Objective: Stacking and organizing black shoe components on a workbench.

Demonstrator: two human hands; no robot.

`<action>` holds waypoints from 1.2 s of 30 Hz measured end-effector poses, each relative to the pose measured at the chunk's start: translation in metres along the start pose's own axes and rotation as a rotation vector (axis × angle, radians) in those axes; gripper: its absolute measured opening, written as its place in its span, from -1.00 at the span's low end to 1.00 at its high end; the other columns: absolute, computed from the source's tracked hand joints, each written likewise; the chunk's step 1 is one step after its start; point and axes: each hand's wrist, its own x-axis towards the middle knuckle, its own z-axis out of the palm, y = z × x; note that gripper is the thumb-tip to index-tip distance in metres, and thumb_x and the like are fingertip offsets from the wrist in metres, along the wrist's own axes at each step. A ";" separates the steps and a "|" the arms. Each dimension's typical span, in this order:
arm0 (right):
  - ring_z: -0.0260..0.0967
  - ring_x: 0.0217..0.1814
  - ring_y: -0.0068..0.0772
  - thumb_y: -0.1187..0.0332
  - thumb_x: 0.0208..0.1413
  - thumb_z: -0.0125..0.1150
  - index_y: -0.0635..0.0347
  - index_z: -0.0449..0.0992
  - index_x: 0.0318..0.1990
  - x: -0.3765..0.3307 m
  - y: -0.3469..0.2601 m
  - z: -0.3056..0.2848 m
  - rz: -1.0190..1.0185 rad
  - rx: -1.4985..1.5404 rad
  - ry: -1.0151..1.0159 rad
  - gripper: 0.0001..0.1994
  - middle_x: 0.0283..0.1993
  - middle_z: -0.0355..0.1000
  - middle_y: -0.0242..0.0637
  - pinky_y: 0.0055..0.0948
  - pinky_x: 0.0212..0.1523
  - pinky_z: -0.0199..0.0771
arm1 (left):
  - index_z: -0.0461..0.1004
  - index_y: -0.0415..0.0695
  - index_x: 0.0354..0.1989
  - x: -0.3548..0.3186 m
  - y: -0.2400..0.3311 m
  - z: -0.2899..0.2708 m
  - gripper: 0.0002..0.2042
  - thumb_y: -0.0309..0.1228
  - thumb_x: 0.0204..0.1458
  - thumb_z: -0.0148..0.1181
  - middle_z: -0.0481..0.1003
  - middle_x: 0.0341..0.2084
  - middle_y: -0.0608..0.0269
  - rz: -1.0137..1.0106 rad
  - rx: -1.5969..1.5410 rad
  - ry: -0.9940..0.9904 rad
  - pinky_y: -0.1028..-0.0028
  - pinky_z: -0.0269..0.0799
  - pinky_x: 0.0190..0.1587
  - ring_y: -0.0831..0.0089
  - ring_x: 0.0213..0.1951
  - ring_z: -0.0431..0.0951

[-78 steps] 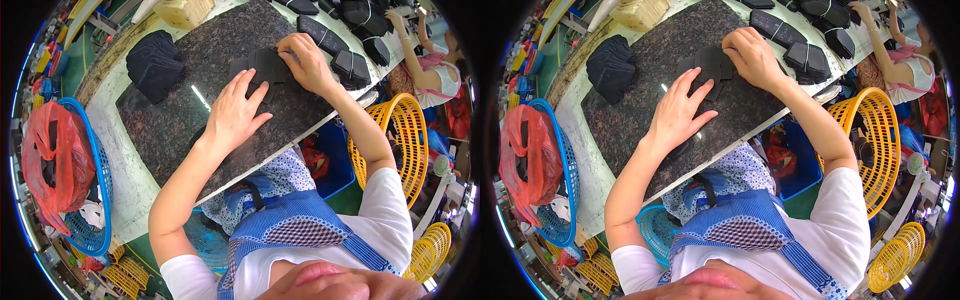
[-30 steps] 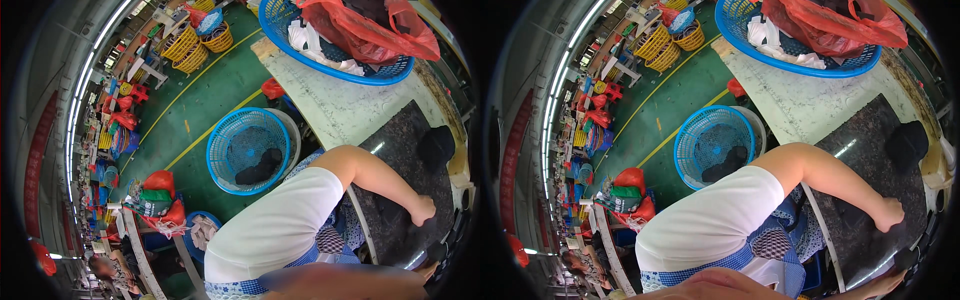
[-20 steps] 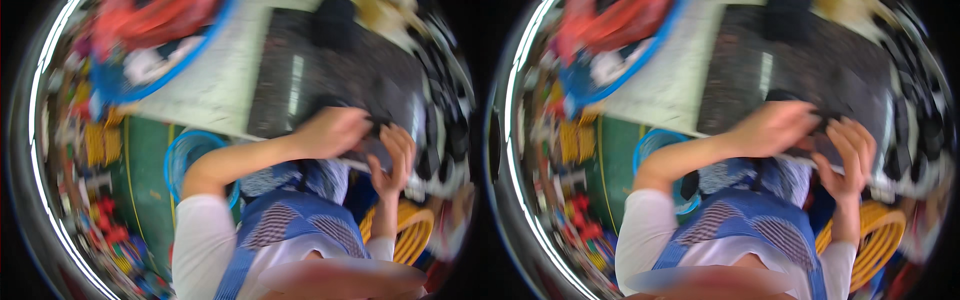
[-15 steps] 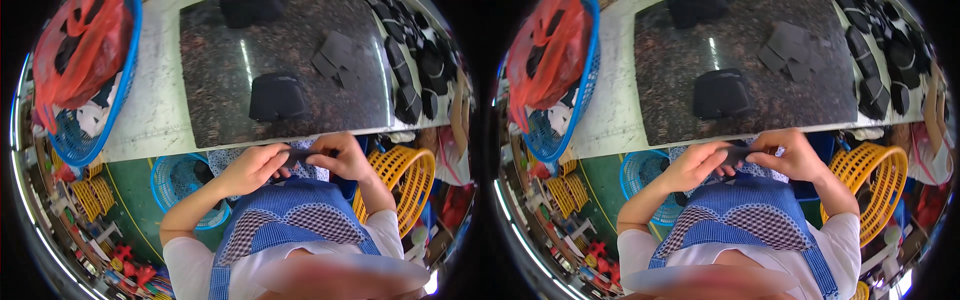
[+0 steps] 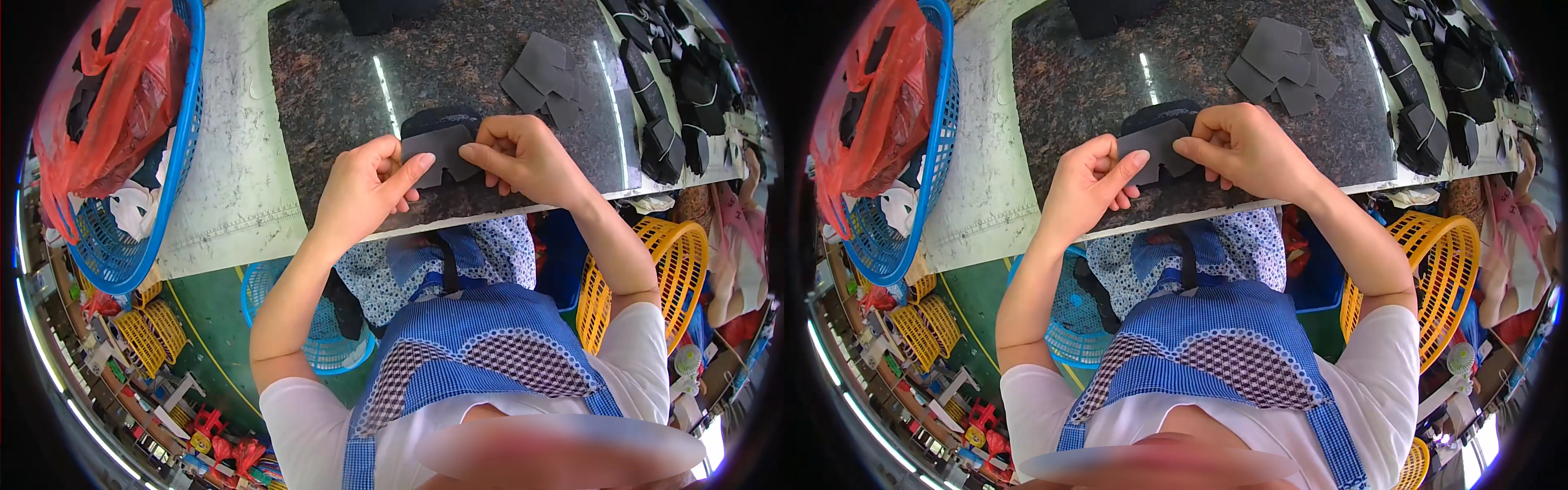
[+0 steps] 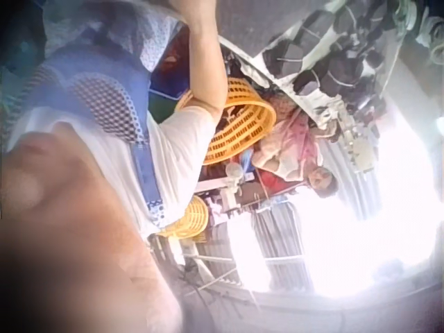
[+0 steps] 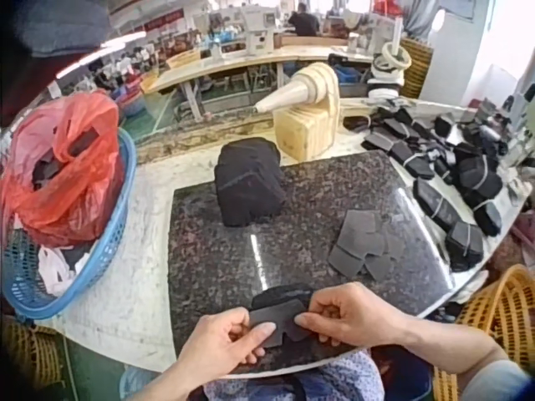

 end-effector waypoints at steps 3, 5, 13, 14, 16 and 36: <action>0.32 -0.62 -0.72 0.30 0.30 0.27 0.27 0.47 -0.44 0.001 0.002 -0.002 0.035 0.037 0.004 -0.72 -0.61 0.40 -0.47 -0.65 -0.60 0.29 | 0.33 -0.18 -0.52 0.005 0.004 -0.001 -0.59 -0.18 0.22 0.30 0.57 -0.64 0.21 -0.014 0.038 -0.022 0.54 0.44 -0.56 0.60 -0.57 0.59; 0.33 -0.62 -0.73 0.29 0.29 0.27 0.26 0.47 -0.44 0.002 0.002 -0.001 0.041 0.054 0.003 -0.72 -0.61 0.40 -0.48 -0.66 -0.60 0.30 | 0.34 -0.17 -0.51 0.009 0.002 -0.001 -0.60 -0.17 0.19 0.34 0.55 -0.65 0.24 -0.018 0.071 -0.022 0.52 0.43 -0.57 0.56 -0.59 0.58; 0.32 -0.64 -0.18 0.27 0.02 0.44 0.25 0.39 -0.46 0.007 0.009 0.000 -0.236 -0.474 0.170 -0.68 -0.65 0.29 -0.12 -0.28 -0.53 0.33 | 0.41 -0.17 0.19 0.000 -0.011 0.012 -0.36 -0.21 -0.10 0.46 0.37 0.28 0.11 0.991 0.873 0.079 0.13 0.24 0.38 0.12 0.35 0.32; 0.33 -0.63 -0.28 0.29 0.01 0.47 0.23 0.38 -0.43 0.008 0.008 -0.007 -0.242 -0.566 0.174 -0.68 -0.67 0.27 -0.20 -0.32 -0.52 0.33 | 0.36 -0.20 0.26 -0.006 -0.015 0.014 -0.29 -0.18 -0.08 0.45 0.31 0.33 0.10 0.900 0.846 0.007 0.12 0.16 0.42 0.10 0.40 0.24; 0.35 -0.61 -0.37 0.31 0.01 0.48 0.22 0.40 -0.40 0.015 -0.002 -0.030 -0.234 -0.482 0.125 -0.70 -0.64 0.31 -0.25 -0.35 -0.52 0.34 | 0.31 -0.21 0.33 -0.008 -0.015 0.009 -0.24 -0.16 -0.04 0.44 0.28 0.36 0.06 0.806 0.737 -0.095 0.09 0.10 0.45 0.06 0.43 0.21; 0.42 0.23 0.00 -0.22 0.07 0.30 0.36 0.42 0.19 0.174 -0.074 -0.031 -0.461 0.053 0.301 -0.20 0.14 0.45 0.17 -0.20 0.29 0.36 | 0.01 -0.20 0.40 0.081 0.031 -0.064 -0.04 -0.34 -0.11 0.59 0.27 0.21 0.00 0.618 -0.236 0.360 0.23 0.36 0.29 0.23 0.22 0.39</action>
